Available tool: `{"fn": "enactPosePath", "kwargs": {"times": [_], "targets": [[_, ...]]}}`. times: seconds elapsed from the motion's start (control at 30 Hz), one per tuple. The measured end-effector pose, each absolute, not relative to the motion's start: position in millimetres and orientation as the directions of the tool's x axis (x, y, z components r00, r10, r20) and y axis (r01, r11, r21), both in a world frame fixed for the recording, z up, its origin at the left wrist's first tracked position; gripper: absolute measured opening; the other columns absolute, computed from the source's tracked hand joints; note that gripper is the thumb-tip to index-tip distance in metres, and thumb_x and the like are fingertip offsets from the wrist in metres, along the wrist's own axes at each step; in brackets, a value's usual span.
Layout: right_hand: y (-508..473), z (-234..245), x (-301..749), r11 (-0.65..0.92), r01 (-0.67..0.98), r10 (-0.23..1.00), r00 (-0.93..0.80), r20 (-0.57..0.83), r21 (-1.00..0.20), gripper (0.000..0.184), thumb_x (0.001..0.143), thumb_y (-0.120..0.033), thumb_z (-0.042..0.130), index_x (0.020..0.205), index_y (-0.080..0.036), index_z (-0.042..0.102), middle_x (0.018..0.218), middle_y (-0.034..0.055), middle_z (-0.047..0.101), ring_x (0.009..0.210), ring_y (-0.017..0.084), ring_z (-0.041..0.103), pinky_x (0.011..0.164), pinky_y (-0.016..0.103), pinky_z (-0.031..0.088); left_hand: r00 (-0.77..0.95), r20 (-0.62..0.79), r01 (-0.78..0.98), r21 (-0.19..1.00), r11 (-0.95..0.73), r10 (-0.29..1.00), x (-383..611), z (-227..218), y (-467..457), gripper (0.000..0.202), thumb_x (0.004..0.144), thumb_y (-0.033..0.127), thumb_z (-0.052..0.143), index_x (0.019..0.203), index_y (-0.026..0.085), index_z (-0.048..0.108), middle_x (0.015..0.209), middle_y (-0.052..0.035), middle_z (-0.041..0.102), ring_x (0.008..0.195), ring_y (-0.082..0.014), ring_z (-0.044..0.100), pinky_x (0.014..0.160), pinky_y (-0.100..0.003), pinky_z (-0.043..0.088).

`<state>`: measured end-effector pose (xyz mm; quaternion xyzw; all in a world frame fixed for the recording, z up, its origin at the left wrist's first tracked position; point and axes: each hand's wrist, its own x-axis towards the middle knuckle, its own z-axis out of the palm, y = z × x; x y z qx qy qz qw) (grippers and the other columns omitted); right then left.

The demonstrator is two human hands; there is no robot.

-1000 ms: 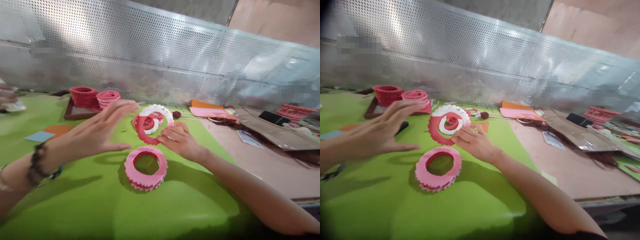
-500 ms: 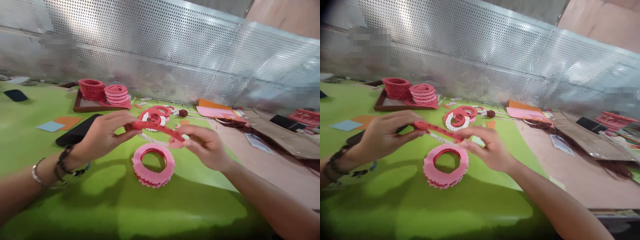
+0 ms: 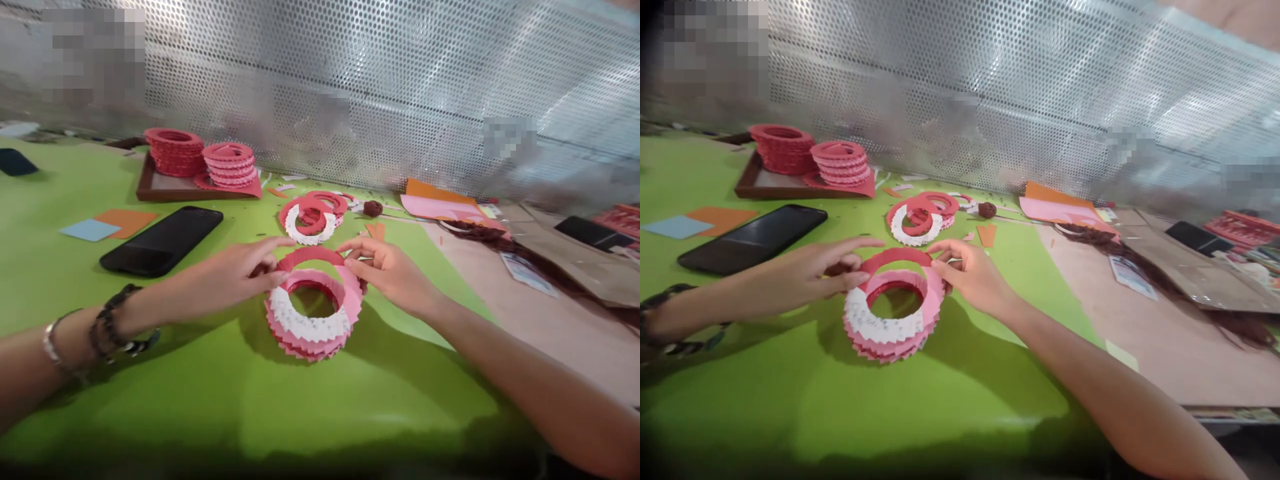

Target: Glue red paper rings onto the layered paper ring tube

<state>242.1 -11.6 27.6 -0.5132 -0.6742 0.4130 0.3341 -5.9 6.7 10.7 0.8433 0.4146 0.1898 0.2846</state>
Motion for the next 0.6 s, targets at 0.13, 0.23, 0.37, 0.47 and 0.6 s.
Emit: {"fn": "enactPosePath", "kwargs": {"times": [0.13,0.23,0.37,0.47,0.6], "targets": [[-11,24,241,0.099,0.447,0.971,-0.238,-0.012,-0.889,0.012,0.088,-0.017,0.057,0.098,-0.017,0.063,0.073,-0.0021,0.063,0.054,0.01,0.06,0.05,0.023,0.047,0.587,0.073,0.653,0.546,-0.525,0.806,-6,10,5,0.065,0.09,0.061,0.04,0.138,0.018,0.054,0.063,0.0022,0.054,0.057,-0.018,0.048,0.053,-0.026,0.032],[-10,20,241,0.063,0.479,0.974,-0.222,-0.051,-0.875,0.013,0.088,-0.017,0.058,0.099,-0.017,0.064,0.072,-0.0018,0.063,0.053,0.01,0.059,0.048,0.023,0.043,0.58,0.051,0.67,0.537,-0.512,0.813,-5,11,2,0.064,0.091,0.06,0.04,0.135,0.018,0.057,0.061,0.0027,0.051,0.055,-0.0171,0.046,0.05,-0.026,0.03],[-9,15,242,0.059,0.52,0.97,-0.231,-0.074,-0.852,0.014,0.089,-0.021,0.058,0.1,-0.018,0.066,0.067,-0.0018,0.063,0.052,0.01,0.056,0.048,0.023,0.041,0.587,0.043,0.661,0.551,-0.509,0.809,-5,12,1,0.06,0.091,0.06,0.041,0.131,0.02,0.061,0.06,0.0033,0.049,0.053,-0.0158,0.044,0.047,-0.024,0.028],[-9,14,242,0.063,0.521,0.968,-0.238,-0.074,-0.852,0.014,0.087,-0.025,0.062,0.098,-0.018,0.067,0.074,0.0001,0.066,0.054,0.01,0.055,0.049,0.023,0.041,0.589,0.036,0.663,0.55,-0.508,0.807,-5,14,0,0.059,0.091,0.061,0.042,0.128,0.02,0.063,0.058,0.0037,0.048,0.051,-0.015,0.041,0.045,-0.024,0.026],[-10,16,242,0.057,0.5,0.97,-0.232,-0.07,-0.864,0.014,0.082,-0.022,0.066,0.095,-0.017,0.067,0.081,0.0011,0.067,0.059,0.01,0.057,0.052,0.023,0.044,0.584,0.025,0.673,0.545,-0.5,0.812,-5,14,0,0.063,0.089,0.064,0.041,0.128,0.02,0.063,0.057,0.0037,0.048,0.05,-0.0151,0.041,0.045,-0.025,0.026]]}}
